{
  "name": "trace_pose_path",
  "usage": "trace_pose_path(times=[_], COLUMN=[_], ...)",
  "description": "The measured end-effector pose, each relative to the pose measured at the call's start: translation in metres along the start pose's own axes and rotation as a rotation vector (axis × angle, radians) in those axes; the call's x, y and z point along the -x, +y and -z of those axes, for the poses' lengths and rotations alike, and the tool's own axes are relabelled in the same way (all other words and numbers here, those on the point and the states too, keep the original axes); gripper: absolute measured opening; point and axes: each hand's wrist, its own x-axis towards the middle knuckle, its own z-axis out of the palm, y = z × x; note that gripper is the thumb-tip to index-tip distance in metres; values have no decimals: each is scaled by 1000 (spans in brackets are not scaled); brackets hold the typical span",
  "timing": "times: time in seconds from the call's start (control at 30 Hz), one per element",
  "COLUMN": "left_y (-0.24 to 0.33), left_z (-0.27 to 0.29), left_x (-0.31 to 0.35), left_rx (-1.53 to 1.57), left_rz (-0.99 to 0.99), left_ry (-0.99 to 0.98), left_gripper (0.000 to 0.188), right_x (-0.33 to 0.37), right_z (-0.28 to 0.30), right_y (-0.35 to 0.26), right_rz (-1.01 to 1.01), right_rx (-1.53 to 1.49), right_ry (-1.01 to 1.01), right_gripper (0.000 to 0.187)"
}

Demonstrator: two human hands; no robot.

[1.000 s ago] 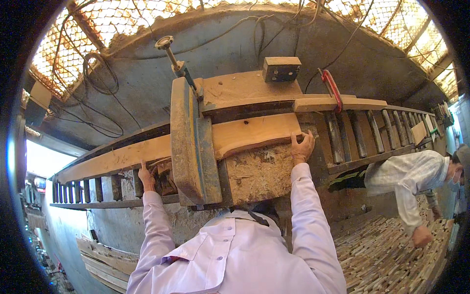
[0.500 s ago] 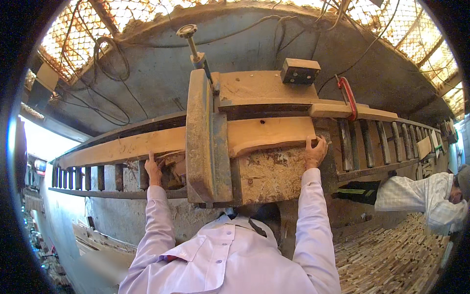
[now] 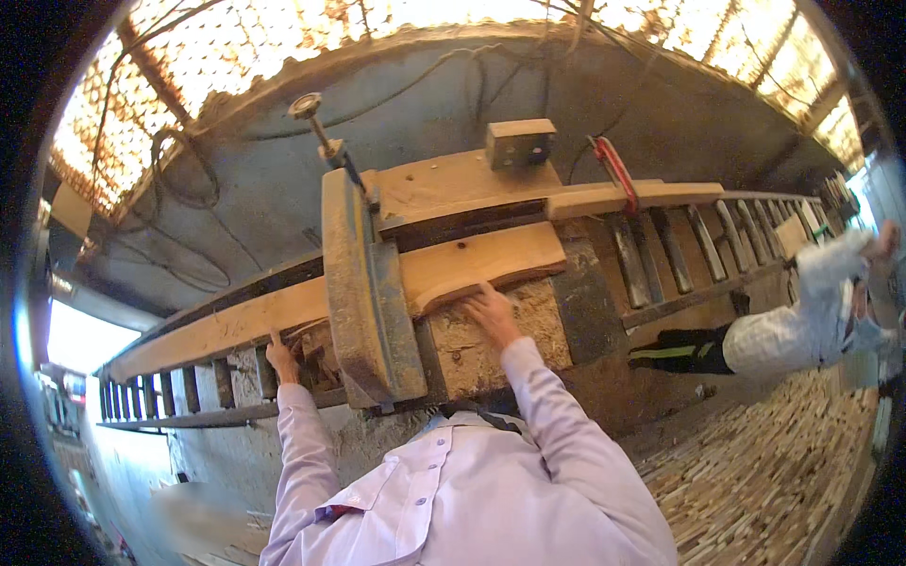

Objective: The person cuts wooden planks into smaller pieces using a cutting machine, retrieves another plank from a stack on the floor, and feeds it into the machine to cut more segments.

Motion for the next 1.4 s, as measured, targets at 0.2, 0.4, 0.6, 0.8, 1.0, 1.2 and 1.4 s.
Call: trace_pose_path(times=[0.2,0.4,0.6,0.8,1.0,1.2,1.4], left_y=[-8,-2,1,-3,-1,-17,11], left_z=[3,2,-6,14,18,24,-25], left_x=[0,12,0,-37,-50,-10,105], left_rx=[-26,41,61,94,186,41,-20], left_rz=[11,25,25,80,133,191,-8], left_ry=[14,73,-6,-8,70,65,-604], left_gripper=[55,55,51,42,41,51,63], right_x=[-29,32,83,99,124,96,63], right_z=[-45,7,217,230,126,104,122], right_y=[-3,-1,-68,-115,-85,-82,-92], right_rz=[-323,-184,250,332,510,295,260], right_rx=[-496,-411,223,545,1395,1245,1220], right_ry=[525,677,736,1186,697,561,677], right_gripper=[57,45,41,49,48,64,67])
